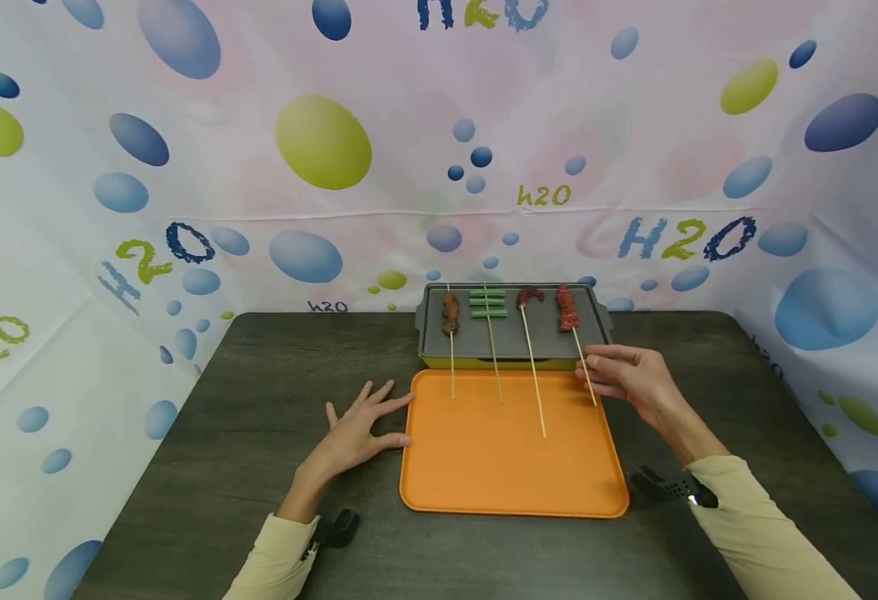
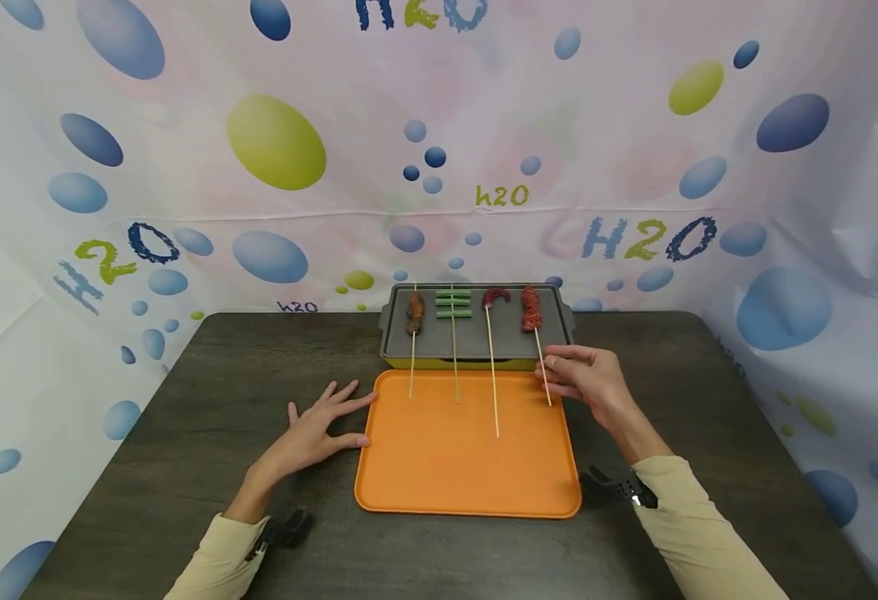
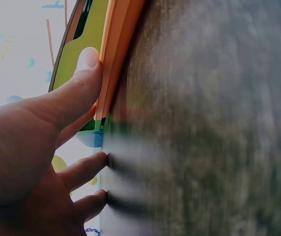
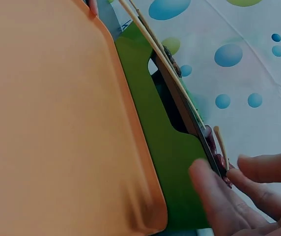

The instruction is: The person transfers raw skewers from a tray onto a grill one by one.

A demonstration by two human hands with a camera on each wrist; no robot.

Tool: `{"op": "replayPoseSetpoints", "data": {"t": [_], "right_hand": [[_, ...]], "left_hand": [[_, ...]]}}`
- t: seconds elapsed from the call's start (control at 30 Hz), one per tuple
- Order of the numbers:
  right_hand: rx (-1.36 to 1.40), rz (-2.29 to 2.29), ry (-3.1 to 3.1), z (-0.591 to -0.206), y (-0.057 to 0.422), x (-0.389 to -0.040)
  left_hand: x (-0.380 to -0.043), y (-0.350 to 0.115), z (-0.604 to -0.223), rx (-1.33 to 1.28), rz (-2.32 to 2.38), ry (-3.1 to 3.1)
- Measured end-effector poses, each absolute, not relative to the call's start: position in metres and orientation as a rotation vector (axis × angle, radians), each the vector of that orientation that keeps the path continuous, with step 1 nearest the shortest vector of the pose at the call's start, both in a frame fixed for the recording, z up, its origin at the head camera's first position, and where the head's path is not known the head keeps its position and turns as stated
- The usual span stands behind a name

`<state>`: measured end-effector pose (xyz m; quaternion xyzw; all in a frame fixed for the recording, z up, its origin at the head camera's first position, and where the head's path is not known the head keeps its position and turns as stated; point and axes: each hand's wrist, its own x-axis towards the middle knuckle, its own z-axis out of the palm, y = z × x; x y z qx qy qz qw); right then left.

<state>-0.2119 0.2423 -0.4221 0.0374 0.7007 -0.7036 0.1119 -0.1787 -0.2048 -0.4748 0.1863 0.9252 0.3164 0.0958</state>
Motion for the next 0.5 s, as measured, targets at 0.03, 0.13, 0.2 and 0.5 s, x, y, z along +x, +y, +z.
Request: {"op": "replayPoseSetpoints", "data": {"t": [0.03, 0.13, 0.2, 0.5], "right_hand": [[0.086, -2.044, 2.086, -0.423, 0.243, -0.210], [0.007, -2.009, 2.167, -0.425, 0.246, -0.203], [-0.059, -1.990, 2.248, -0.430, 0.248, -0.195], [-0.194, -1.627, 2.808, -0.453, 0.262, -0.166]], "left_hand": [[-0.179, -0.205, -0.474, 0.558, 0.941, 2.742], [-0.181, -0.208, -0.473, 0.559, 0.932, 2.738], [-0.181, -0.211, -0.473, 0.563, 0.927, 2.735], [-0.173, -0.228, -0.469, 0.476, 0.889, 2.824]]}}
